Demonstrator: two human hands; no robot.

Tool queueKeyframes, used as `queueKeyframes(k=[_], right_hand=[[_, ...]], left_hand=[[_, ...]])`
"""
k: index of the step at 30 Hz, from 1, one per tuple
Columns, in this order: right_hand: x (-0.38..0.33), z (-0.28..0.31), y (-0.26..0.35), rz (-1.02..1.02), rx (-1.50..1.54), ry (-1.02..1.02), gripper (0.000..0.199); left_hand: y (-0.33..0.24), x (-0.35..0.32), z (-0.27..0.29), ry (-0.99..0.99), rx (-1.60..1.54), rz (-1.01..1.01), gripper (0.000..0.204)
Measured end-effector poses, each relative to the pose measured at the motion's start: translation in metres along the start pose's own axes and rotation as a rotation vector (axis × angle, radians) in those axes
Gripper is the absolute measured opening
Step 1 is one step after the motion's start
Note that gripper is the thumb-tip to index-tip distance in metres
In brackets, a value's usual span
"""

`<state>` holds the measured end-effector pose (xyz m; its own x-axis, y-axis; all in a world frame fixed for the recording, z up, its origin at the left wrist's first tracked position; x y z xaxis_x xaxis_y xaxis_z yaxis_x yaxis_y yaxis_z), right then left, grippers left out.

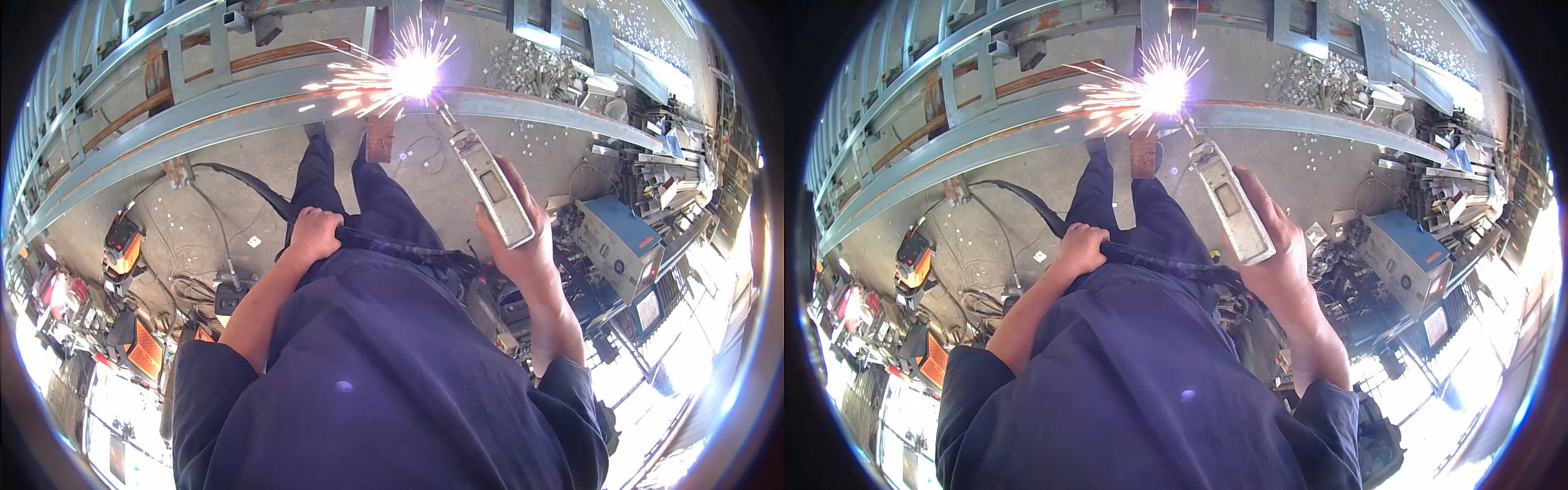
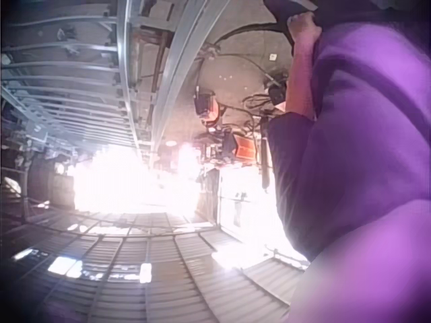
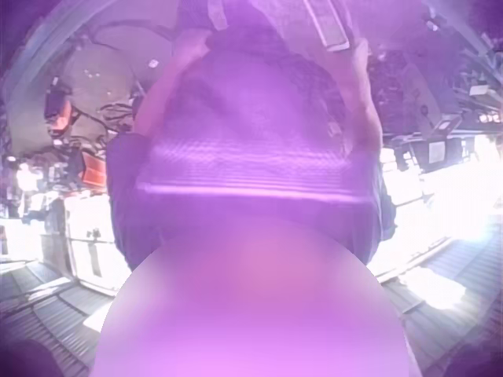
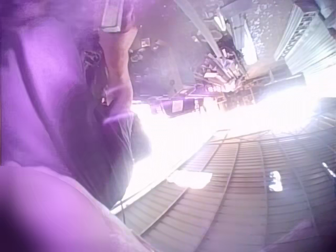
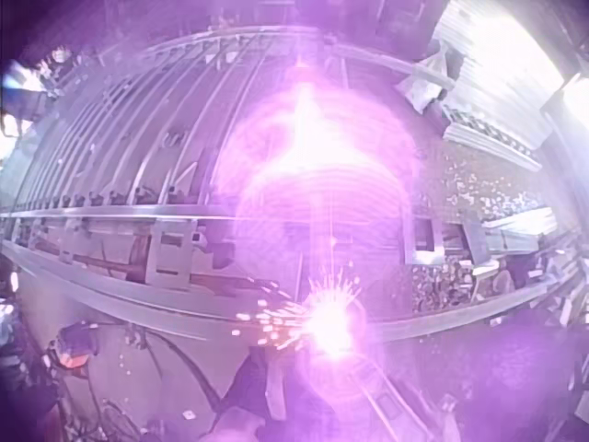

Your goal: The person welds multiple joints on a large metal frame structure using a handheld welding torch. They position the torch at various seams, create welds with visible sparks, and occasionally reposition the frame sections to access different joints.

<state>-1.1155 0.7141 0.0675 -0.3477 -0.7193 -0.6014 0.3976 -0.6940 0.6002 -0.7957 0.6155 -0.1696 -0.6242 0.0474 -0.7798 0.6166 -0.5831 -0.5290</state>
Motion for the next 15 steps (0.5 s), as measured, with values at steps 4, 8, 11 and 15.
queueKeyframes(k=[4,8,11,15], right_hand=[[-0.0003,0.0007,-0.0002,0.035,0.011,-0.009,0.069],[0.0000,0.0016,-0.0027,-0.006,0.012,0.002,0.069],[-0.0002,0.0018,-0.0036,-0.011,0.012,0.003,0.070],[-0.0015,0.0014,-0.0055,0.017,0.029,-0.017,0.069]], left_hand=[[-0.0014,0.0006,0.0009,0.029,0.005,0.011,0.025],[-0.0005,0.0012,-0.0003,0.030,0.005,0.009,0.025],[-0.0011,0.0015,-0.0001,0.042,0.005,0.018,0.025],[-0.0011,0.0011,0.0000,0.036,0.011,0.019,0.027]])
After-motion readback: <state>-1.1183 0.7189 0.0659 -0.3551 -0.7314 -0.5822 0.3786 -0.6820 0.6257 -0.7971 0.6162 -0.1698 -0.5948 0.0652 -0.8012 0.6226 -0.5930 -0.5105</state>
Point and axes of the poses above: each hand's wrist, its own x-axis towards the middle knuckle, its own z-axis out of the back of the hand, y = z × x, the point moved 3 cm from there along x, towards the middle knuckle, and after that the axes turned 13 degrees about y, right-handed, at the moved point
